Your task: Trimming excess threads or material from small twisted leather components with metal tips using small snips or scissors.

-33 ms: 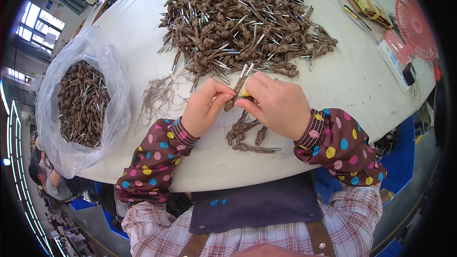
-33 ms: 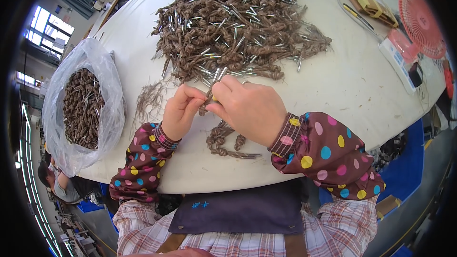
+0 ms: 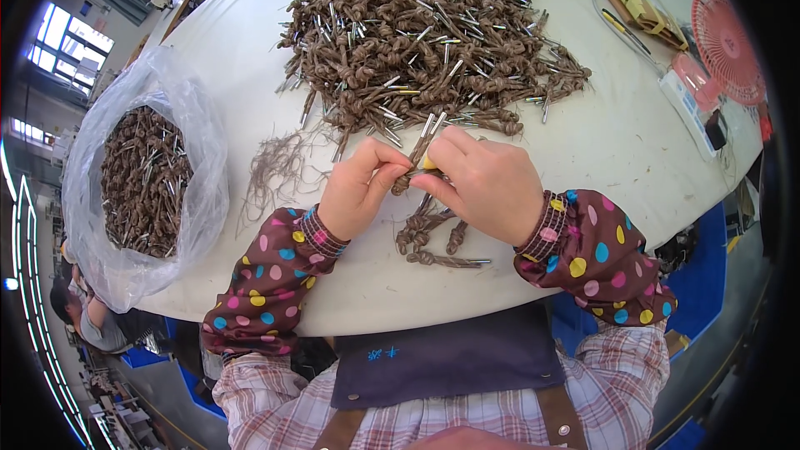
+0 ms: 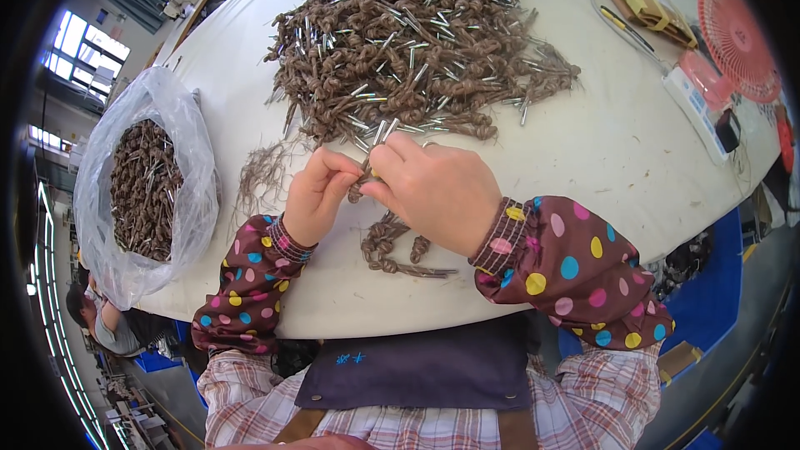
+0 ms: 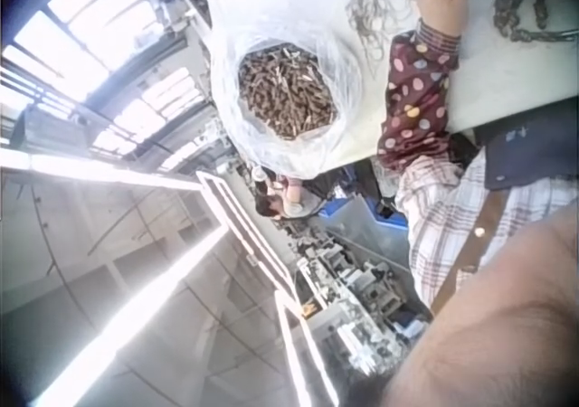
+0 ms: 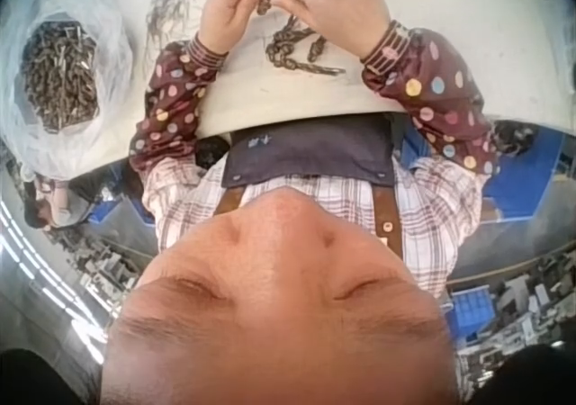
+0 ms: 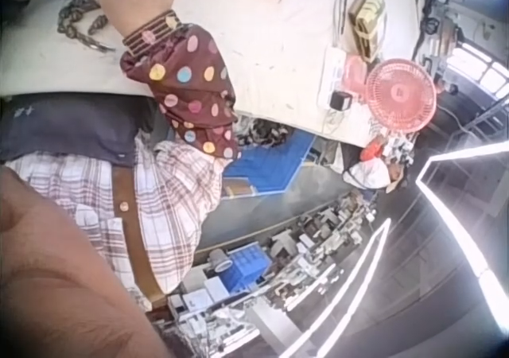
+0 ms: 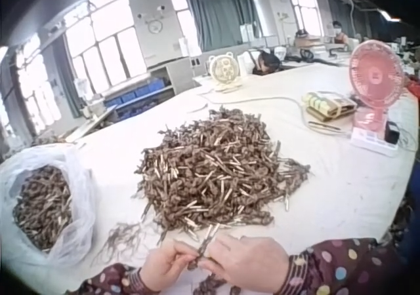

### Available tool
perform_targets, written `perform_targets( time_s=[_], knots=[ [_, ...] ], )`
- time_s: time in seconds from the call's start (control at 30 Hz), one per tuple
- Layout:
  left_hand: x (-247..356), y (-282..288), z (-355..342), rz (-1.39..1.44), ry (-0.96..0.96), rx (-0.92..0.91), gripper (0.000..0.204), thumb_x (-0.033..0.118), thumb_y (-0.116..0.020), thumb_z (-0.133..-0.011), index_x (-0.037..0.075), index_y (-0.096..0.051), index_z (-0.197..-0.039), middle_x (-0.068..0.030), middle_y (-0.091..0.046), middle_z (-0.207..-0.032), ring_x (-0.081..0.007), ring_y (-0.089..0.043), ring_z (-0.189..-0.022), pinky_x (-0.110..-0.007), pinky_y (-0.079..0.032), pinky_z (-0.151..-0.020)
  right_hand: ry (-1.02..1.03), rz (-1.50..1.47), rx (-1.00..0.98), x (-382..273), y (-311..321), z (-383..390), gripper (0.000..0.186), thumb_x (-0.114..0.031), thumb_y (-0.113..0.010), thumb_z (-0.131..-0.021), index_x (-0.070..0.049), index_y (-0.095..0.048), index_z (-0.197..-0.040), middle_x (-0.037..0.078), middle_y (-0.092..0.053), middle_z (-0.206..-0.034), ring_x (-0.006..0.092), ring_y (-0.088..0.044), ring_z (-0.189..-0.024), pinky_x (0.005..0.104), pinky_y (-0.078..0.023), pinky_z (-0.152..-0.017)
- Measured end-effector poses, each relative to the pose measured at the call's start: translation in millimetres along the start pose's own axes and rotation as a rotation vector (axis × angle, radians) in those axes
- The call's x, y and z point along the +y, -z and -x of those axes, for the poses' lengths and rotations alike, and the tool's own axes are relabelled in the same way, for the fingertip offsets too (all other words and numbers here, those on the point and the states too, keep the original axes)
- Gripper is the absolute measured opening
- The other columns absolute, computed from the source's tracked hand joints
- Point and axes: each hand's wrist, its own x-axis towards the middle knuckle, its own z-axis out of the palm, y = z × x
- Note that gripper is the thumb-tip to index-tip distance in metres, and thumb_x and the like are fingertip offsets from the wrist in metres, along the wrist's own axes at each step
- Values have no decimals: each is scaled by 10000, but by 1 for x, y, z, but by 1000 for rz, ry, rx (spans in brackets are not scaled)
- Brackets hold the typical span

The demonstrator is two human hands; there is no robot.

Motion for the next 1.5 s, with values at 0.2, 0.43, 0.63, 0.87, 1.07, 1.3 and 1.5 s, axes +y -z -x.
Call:
perform_targets(
  time_s=[0.2, 0.43, 0.63, 0.87, 1.07, 1.3, 1.5],
  knots=[
    [0, 2, -3, -24, 22, 13, 71, 100, -518, -953, 32, -518, -974, -56, -609, -833, -120, -561, -715, -240, -455, -673, 47, -29, -4, 8, -1, -4, 310, -320, -700, -796, -59, -542, -852, 53, -533, -819, 224, -563, -609, 309, -443, -514],
    [-2, 4, -5, 369, 88, -104, 79, 117, -417, -1001, 43, -441, -989, -45, -624, -826, -73, -574, -757, -211, -443, -672, -85, -409, -12, 33, 5, -15, 336, -208, -769, -747, -35, -599, -980, 41, -563, -856, 140, -497, -611, 241, -416, -522],
    [-10, 30, -9, 63, 105, -46, 80, 83, -486, -953, 54, -516, -1021, -64, -634, -920, -189, -624, -803, -273, -472, -719, 48, -263, 49, 35, 12, -14, 217, -33, -732, -717, -46, -603, -890, 36, -591, -817, 150, -532, -587, 247, -436, -521],
    [4, 63, 2, -852, 8, 17, 331, 41, -583, -850, 78, -566, -1179, -127, -531, -1257, -305, -501, -1129, -400, -401, -951, 167, -232, 168, 43, 8, -15, 244, 55, -710, -686, -44, -600, -880, 60, -617, -876, 138, -571, -610, 244, -434, -498],
    [32, 42, -15, -147, 18, -135, 410, 37, -627, -829, 49, -559, -1234, -124, -583, -1191, -225, -565, -1053, -323, -430, -913, -126, -473, 82, 36, 11, -13, 198, -52, -725, -746, -30, -586, -884, 40, -572, -822, 129, -499, -575, 250, -403, -503],
    [25, 23, -17, -162, 52, -46, 303, 54, -669, -808, 46, -649, -1110, -95, -668, -933, -189, -632, -856, -291, -479, -785, -237, -455, 16, 42, 10, -14, 288, -198, -742, -775, -23, -574, -929, 43, -557, -833, 132, -503, -586, 258, -417, -529],
    [14, 15, -13, -262, -66, -30, 292, 39, -672, -795, 50, -653, -1086, -97, -657, -930, -215, -623, -828, -290, -478, -747, -55, -172, 119, 33, 3, -12, 385, -324, -693, -809, -45, -518, -1009, 71, -543, -908, 213, -595, -643, 314, -475, -551]
  ],
)
